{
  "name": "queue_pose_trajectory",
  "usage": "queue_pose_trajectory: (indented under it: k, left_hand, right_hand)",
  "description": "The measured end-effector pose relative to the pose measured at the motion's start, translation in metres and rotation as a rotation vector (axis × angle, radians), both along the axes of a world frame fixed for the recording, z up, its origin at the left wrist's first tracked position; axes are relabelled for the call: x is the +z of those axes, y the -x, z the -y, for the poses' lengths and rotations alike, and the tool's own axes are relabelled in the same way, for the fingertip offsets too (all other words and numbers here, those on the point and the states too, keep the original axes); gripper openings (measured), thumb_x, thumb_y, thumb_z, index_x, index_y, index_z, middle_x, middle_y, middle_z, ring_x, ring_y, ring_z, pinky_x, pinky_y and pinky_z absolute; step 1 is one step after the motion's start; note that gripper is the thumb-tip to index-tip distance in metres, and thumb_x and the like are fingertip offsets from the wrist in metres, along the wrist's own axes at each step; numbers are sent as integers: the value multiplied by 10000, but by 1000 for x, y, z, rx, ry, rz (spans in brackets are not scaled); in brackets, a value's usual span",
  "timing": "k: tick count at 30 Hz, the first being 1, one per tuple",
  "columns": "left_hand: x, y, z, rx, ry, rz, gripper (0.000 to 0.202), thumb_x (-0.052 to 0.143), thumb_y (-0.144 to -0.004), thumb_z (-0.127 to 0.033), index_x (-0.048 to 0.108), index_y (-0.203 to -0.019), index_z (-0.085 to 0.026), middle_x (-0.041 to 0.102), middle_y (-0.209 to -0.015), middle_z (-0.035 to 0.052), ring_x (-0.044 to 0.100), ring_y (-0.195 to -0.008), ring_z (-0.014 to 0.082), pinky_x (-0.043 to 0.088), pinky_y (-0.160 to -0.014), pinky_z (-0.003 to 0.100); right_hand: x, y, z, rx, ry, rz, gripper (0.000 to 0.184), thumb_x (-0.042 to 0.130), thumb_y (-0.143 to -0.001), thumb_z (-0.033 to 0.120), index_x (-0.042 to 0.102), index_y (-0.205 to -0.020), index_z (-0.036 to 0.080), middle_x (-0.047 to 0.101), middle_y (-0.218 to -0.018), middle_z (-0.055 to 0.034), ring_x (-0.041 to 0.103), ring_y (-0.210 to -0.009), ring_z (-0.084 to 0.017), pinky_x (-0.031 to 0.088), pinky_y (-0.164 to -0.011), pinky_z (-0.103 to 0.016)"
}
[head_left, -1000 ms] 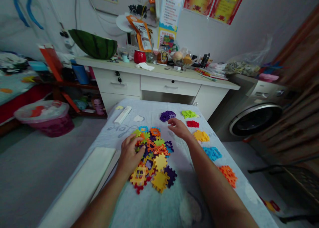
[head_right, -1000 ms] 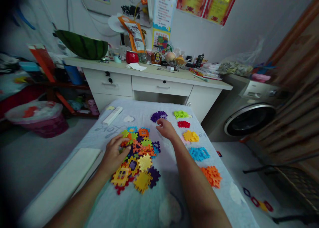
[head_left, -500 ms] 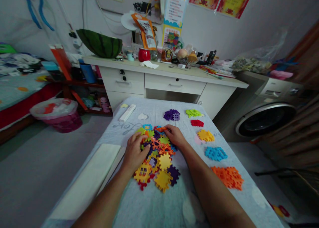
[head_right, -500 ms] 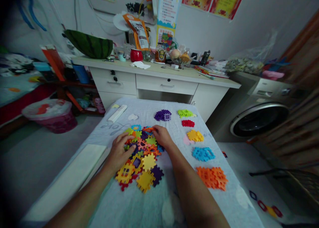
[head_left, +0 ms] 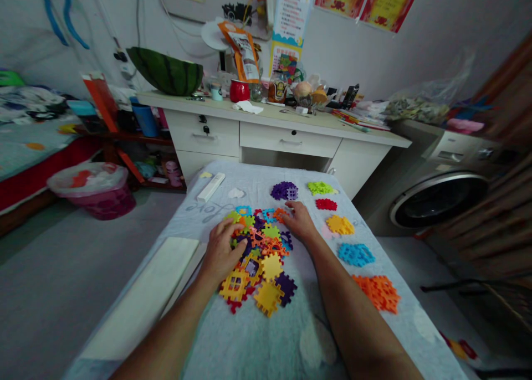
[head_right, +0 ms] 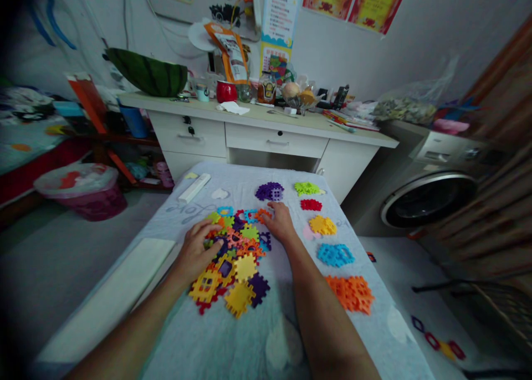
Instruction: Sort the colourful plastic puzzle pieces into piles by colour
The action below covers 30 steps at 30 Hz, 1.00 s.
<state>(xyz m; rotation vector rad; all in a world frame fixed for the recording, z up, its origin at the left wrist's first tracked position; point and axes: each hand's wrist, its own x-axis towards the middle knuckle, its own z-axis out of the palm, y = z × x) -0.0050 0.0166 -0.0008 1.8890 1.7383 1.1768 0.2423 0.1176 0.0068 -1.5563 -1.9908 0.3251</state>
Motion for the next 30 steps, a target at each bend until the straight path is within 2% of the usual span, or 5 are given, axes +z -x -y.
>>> queue_pose_trajectory:
  k: [12, 16, 21, 25, 30]
  left_hand:
    - [-6, 3, -3, -13, -43, -7, 283, 586, -784, -354, 649, -1037, -243, 546, -1240, 84, 490, -1217, 278, 384, -1079, 486]
    - [-6, 3, -3, -13, -32, -11, 279, 577, -787, -355, 650, -1032, -242, 539, -1248, 80, 490, -1219, 272, 382, -1083, 473]
    - [-4, 2, -4, -14, -26, -28, 285, 572, -789, -349, 649, -1035, -229, 537, -1249, 92, 486, -1218, 279, 373, -1086, 486]
    - [-4, 2, -4, -11, -25, -36, 293, 570, -791, -354, 652, -1038, -220, 538, -1236, 101, 488, -1211, 286, 378, -1080, 493]
    - [-6, 2, -4, -12, -40, -39, 290, 574, -791, -364, 655, -1037, -233, 544, -1223, 94, 490, -1210, 289, 381, -1077, 499]
  right_hand:
    - [2, -6, -2, 121, 83, 171, 594, 703, -709, 276, 554, -1265, 131, 632, -1183, -136, 575, -1027, -234, 421, -945, -361]
    - [6, -8, -1, 119, 84, 160, 463, 665, -726, 210, 588, -1179, 146, 648, -1126, -119, 586, -965, -206, 435, -892, -323]
    - [19, -23, -4, 35, 118, 111, 314, 686, -732, 231, 608, -1028, 168, 643, -969, -58, 566, -790, -156, 441, -754, -275]
    - [23, -38, -6, -29, 68, 99, 226, 700, -733, 183, 622, -944, 159, 604, -968, -60, 549, -820, -149, 438, -785, -275]
    - [26, -44, -7, -3, 48, 72, 199, 657, -740, 106, 626, -931, 154, 570, -966, -58, 547, -798, -139, 458, -794, -288]
